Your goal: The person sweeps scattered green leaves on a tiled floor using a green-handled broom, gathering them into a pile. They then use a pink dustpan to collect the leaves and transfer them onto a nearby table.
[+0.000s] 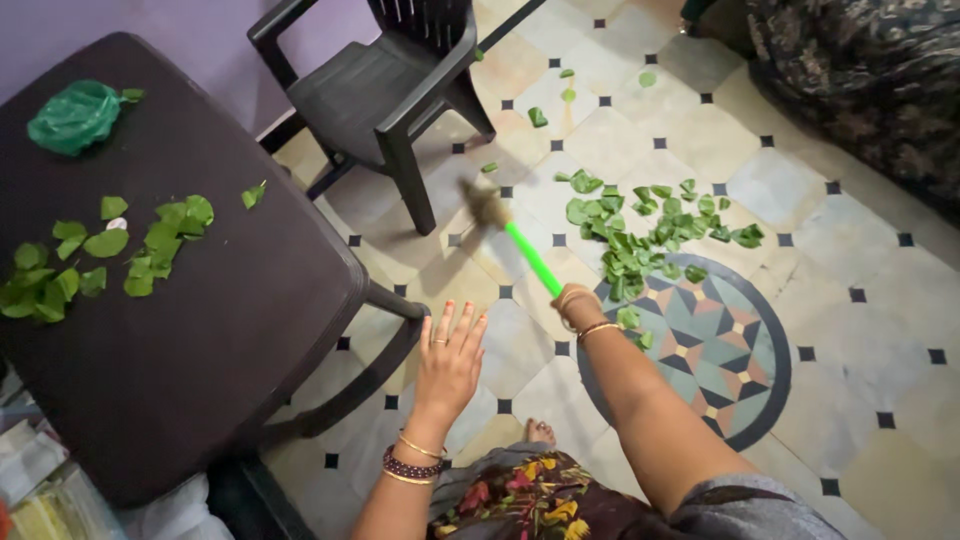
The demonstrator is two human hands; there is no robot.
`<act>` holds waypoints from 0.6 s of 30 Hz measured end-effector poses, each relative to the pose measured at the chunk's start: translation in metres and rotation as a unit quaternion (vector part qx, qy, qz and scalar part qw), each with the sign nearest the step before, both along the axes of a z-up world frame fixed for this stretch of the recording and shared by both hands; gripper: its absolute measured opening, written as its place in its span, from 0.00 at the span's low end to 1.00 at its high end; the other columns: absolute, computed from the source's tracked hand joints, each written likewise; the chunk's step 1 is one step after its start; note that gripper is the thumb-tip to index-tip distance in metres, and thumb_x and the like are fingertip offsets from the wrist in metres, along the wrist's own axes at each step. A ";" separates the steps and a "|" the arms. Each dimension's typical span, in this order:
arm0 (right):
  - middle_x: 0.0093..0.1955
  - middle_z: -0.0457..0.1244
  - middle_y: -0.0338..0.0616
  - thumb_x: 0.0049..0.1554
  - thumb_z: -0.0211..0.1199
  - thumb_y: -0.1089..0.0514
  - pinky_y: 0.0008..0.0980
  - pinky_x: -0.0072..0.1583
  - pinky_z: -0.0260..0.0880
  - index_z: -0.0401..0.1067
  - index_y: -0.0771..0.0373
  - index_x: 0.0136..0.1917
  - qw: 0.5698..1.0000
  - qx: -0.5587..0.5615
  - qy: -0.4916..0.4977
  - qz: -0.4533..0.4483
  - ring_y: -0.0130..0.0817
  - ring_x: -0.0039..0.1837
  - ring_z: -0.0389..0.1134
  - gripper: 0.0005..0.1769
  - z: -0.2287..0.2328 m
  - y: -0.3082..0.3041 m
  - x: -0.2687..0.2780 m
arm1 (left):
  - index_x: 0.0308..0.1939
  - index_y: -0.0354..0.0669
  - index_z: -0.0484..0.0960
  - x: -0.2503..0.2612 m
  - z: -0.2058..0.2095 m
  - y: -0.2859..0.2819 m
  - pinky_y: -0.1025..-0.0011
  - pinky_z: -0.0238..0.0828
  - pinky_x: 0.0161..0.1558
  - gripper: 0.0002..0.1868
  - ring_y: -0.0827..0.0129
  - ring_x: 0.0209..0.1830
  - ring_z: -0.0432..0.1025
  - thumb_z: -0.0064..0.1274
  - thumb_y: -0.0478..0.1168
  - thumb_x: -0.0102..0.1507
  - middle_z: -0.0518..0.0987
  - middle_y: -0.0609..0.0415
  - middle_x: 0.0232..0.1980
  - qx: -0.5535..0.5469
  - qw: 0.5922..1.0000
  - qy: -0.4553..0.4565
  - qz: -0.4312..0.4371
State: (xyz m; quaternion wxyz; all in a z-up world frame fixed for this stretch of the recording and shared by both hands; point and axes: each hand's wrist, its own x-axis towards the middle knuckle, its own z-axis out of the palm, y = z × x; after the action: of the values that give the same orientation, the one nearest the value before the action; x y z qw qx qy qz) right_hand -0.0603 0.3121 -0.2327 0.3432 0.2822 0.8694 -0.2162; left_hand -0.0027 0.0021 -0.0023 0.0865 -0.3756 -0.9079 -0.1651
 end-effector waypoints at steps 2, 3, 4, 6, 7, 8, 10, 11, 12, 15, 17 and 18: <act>0.57 0.70 0.56 0.56 0.67 0.37 0.48 0.60 0.72 0.80 0.63 0.56 0.999 0.009 0.021 -0.045 0.51 0.59 0.73 0.29 -0.004 0.017 -0.011 | 0.69 0.47 0.72 -0.004 -0.004 0.005 0.42 0.46 0.73 0.28 0.52 0.79 0.52 0.54 0.43 0.64 0.64 0.51 0.77 -0.004 1.000 -0.012 0.001; 0.57 0.70 0.56 0.56 0.67 0.37 0.48 0.60 0.73 0.79 0.63 0.56 0.998 0.018 0.026 -0.062 0.52 0.59 0.73 0.28 -0.007 0.021 -0.014 | 0.69 0.48 0.72 -0.005 -0.006 0.008 0.42 0.46 0.73 0.28 0.52 0.79 0.52 0.54 0.43 0.64 0.64 0.51 0.77 -0.005 1.000 -0.016 0.005; 0.57 0.70 0.57 0.55 0.68 0.38 0.48 0.60 0.73 0.79 0.63 0.56 0.996 0.028 0.030 -0.083 0.52 0.59 0.73 0.28 -0.008 0.029 -0.009 | 0.69 0.48 0.72 -0.007 -0.008 0.011 0.42 0.47 0.73 0.28 0.53 0.79 0.52 0.54 0.43 0.63 0.64 0.52 0.77 -0.004 1.000 -0.020 0.004; 0.58 0.70 0.58 0.56 0.66 0.40 0.48 0.61 0.73 0.79 0.63 0.57 0.993 0.038 0.048 -0.098 0.53 0.61 0.72 0.27 -0.007 0.043 0.011 | 0.69 0.48 0.72 -0.011 -0.009 0.018 0.42 0.47 0.74 0.28 0.53 0.79 0.52 0.54 0.43 0.63 0.65 0.52 0.77 -0.005 1.000 -0.024 -0.001; 0.59 0.69 0.58 0.57 0.65 0.41 0.49 0.62 0.72 0.79 0.62 0.58 0.993 0.038 0.062 -0.091 0.54 0.62 0.71 0.26 -0.004 0.053 0.035 | 0.69 0.48 0.72 -0.014 -0.009 0.022 0.42 0.47 0.74 0.28 0.53 0.79 0.52 0.54 0.43 0.63 0.65 0.52 0.77 -0.007 1.000 -0.022 -0.005; 0.60 0.69 0.58 0.58 0.63 0.42 0.49 0.63 0.71 0.79 0.61 0.59 0.992 0.040 0.079 -0.085 0.54 0.63 0.70 0.25 0.000 0.064 0.054 | 0.69 0.48 0.72 -0.020 -0.009 0.028 0.42 0.47 0.74 0.29 0.53 0.79 0.52 0.54 0.43 0.63 0.65 0.52 0.76 -0.006 1.000 -0.018 -0.010; 0.62 0.68 0.57 0.56 0.64 0.41 0.51 0.63 0.68 0.68 0.57 0.69 0.995 0.035 0.061 -0.070 0.53 0.64 0.69 0.32 0.015 0.091 0.110 | 0.70 0.48 0.72 -0.029 -0.008 0.038 0.43 0.47 0.74 0.29 0.53 0.79 0.52 0.54 0.42 0.63 0.65 0.52 0.77 0.009 1.000 -0.011 -0.022; 0.63 0.68 0.55 0.58 0.62 0.39 0.52 0.64 0.69 0.68 0.54 0.70 0.997 0.063 0.022 -0.046 0.52 0.64 0.69 0.32 0.024 0.111 0.130 | 0.70 0.48 0.72 -0.033 -0.007 0.044 0.43 0.47 0.74 0.29 0.53 0.79 0.52 0.54 0.42 0.63 0.65 0.52 0.77 0.017 0.999 -0.009 -0.028; 0.65 0.67 0.52 0.59 0.60 0.38 0.52 0.64 0.69 0.67 0.50 0.71 0.996 0.089 -0.016 -0.021 0.51 0.65 0.69 0.31 0.032 0.126 0.150 | 0.70 0.49 0.72 -0.036 -0.008 0.049 0.43 0.47 0.74 0.29 0.53 0.79 0.52 0.54 0.42 0.64 0.64 0.51 0.77 0.013 0.999 -0.010 -0.036; 0.64 0.68 0.53 0.59 0.62 0.42 0.48 0.64 0.71 0.69 0.48 0.71 0.991 0.111 -0.070 -0.009 0.50 0.65 0.71 0.29 0.053 0.173 0.185 | 0.69 0.49 0.72 -0.052 -0.005 0.070 0.42 0.47 0.74 0.28 0.53 0.79 0.53 0.54 0.43 0.64 0.65 0.51 0.77 0.010 0.998 0.004 -0.059; 0.65 0.69 0.50 0.59 0.61 0.46 0.45 0.64 0.74 0.77 0.49 0.66 0.982 0.154 -0.110 -0.002 0.48 0.66 0.72 0.23 0.061 0.194 0.192 | 0.70 0.49 0.72 -0.055 -0.002 0.082 0.43 0.47 0.74 0.28 0.54 0.80 0.53 0.54 0.43 0.65 0.65 0.51 0.77 0.016 0.997 0.021 -0.074; 0.66 0.69 0.49 0.61 0.60 0.48 0.46 0.63 0.74 0.76 0.49 0.66 0.979 0.176 -0.099 -0.001 0.47 0.66 0.71 0.21 0.063 0.202 0.186 | 0.70 0.49 0.72 -0.058 0.000 0.090 0.43 0.47 0.74 0.28 0.54 0.79 0.53 0.53 0.43 0.65 0.65 0.51 0.77 0.017 0.996 0.016 -0.082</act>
State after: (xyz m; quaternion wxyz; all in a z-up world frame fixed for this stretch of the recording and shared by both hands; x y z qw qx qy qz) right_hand 0.1260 0.5146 -0.1697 0.3719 0.3592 0.8554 -0.0308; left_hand -0.0605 0.0917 -0.0022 0.0936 -0.4495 -0.8698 -0.1805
